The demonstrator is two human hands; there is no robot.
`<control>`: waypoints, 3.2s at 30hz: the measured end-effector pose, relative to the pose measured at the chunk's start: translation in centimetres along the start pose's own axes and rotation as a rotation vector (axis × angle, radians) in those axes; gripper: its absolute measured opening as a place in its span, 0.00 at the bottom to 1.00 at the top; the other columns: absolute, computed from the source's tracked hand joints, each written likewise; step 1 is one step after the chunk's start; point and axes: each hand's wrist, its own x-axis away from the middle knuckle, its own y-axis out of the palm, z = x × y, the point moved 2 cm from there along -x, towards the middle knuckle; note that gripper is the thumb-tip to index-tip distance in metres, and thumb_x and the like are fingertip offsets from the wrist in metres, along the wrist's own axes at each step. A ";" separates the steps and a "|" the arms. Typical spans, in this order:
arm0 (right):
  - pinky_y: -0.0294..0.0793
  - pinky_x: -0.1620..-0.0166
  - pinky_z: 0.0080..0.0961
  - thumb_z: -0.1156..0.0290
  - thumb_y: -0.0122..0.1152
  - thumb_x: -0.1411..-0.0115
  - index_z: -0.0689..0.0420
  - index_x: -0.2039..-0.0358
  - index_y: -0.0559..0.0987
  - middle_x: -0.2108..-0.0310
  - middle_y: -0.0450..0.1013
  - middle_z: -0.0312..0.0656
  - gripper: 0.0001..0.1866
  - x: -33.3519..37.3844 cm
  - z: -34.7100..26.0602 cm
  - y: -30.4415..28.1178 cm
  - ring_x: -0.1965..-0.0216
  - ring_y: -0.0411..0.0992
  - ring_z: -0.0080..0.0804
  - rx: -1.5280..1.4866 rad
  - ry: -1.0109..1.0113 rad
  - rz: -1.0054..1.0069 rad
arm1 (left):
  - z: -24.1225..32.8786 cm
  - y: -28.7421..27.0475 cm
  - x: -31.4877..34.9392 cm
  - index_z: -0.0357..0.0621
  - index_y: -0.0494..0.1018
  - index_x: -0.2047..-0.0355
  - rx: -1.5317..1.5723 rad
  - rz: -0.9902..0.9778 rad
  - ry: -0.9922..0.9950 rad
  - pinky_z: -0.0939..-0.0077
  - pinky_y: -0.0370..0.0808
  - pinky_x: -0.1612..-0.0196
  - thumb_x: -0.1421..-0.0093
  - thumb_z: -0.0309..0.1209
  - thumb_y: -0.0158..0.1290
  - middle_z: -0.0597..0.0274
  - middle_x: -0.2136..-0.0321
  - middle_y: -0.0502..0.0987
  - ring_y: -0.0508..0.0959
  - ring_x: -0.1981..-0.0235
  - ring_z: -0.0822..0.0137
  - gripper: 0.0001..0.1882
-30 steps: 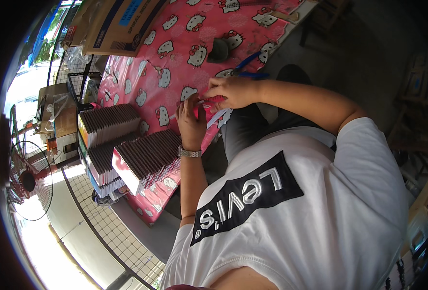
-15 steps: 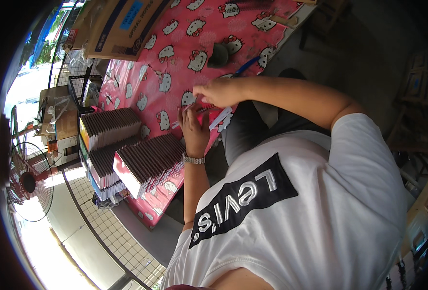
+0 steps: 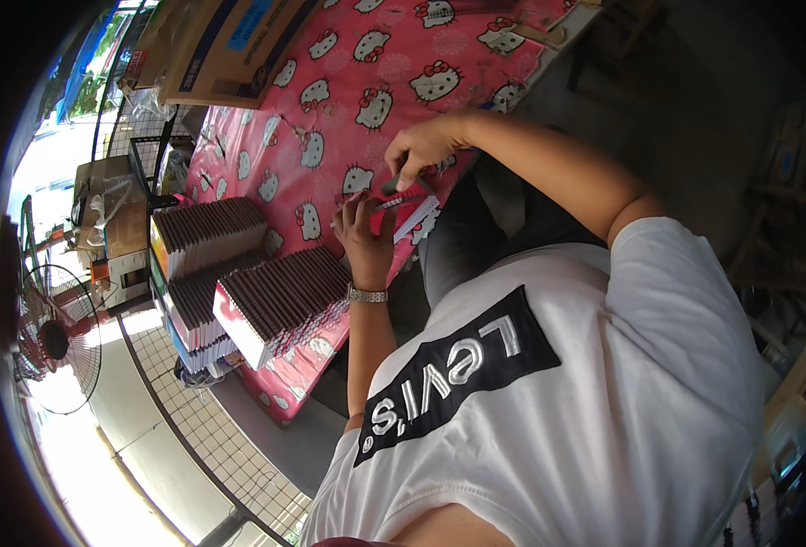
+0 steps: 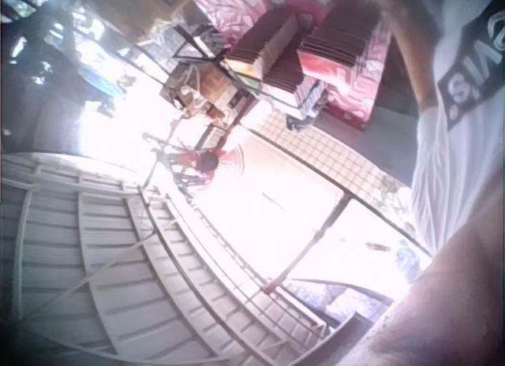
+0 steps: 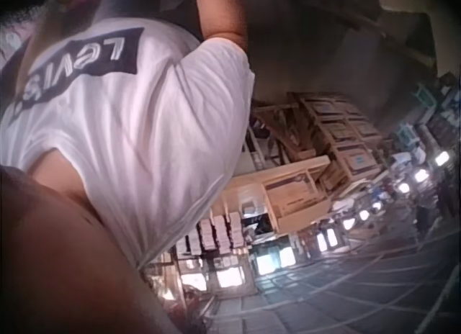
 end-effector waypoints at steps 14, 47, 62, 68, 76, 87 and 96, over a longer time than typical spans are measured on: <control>0.65 0.46 0.25 0.67 0.63 0.46 0.61 0.48 0.77 0.48 0.71 0.42 0.24 -1.2 -0.8 -0.2 0.47 0.67 0.27 -0.085 -0.061 0.062 | -2.9 -1.7 0.0 0.41 0.74 0.58 0.197 0.091 -0.038 0.59 0.71 0.50 0.49 0.24 0.59 0.53 0.57 0.73 0.72 0.52 0.51 0.16; 0.65 0.43 0.40 0.60 0.69 0.52 0.46 0.50 0.78 0.46 0.70 0.37 0.26 -3.3 1.8 -4.2 0.42 0.65 0.41 1.136 0.078 0.656 | -5.1 -0.3 -0.6 0.37 0.75 0.55 0.754 -0.060 -0.313 0.78 0.75 0.60 0.41 0.22 0.55 0.60 0.60 0.78 0.78 0.62 0.73 0.12; 0.67 0.44 0.37 0.67 0.65 0.45 0.54 0.47 0.76 0.53 0.71 0.42 0.23 4.8 5.6 7.0 0.49 0.68 0.42 0.777 -0.296 1.000 | -4.9 1.7 2.6 0.34 0.72 0.55 0.959 0.254 -0.560 0.78 0.80 0.63 0.33 0.25 0.50 0.61 0.66 0.77 0.78 0.66 0.74 0.09; 0.64 0.43 0.40 0.64 0.68 0.48 0.54 0.47 0.77 0.51 0.71 0.39 0.27 0.3 0.5 10.3 0.48 0.67 0.39 0.888 -0.440 0.799 | -3.7 2.1 2.3 0.34 0.72 0.54 0.986 0.394 -0.423 0.78 0.78 0.63 0.34 0.22 0.49 0.60 0.65 0.78 0.78 0.64 0.73 0.09; 0.69 0.52 0.38 0.62 0.67 0.49 0.56 0.51 0.79 0.59 0.75 0.40 0.24 -1.1 -0.8 11.0 0.54 0.72 0.37 1.153 -0.411 0.800 | -4.4 2.8 3.3 0.31 0.74 0.52 0.910 0.378 -0.463 0.82 0.75 0.60 0.37 0.17 0.50 0.63 0.63 0.79 0.77 0.63 0.75 0.13; 0.74 0.53 0.30 0.68 0.65 0.44 0.60 0.49 0.77 0.56 0.76 0.44 0.22 1.5 0.5 7.1 0.57 0.75 0.34 0.438 -0.350 0.670 | 1.3 -10.1 1.8 0.30 0.77 0.60 0.241 0.697 -0.257 0.79 0.78 0.66 0.40 0.17 0.53 0.56 0.67 0.80 0.79 0.68 0.72 0.08; 0.73 0.53 0.40 0.68 0.67 0.47 0.57 0.55 0.78 0.59 0.73 0.45 0.18 5.3 6.1 -3.2 0.56 0.72 0.46 0.888 -0.263 0.916 | -1.2 -23.2 9.1 0.34 0.74 0.60 0.237 1.068 -0.733 0.85 0.70 0.82 0.40 0.23 0.57 0.59 0.69 0.79 0.75 0.78 0.75 0.08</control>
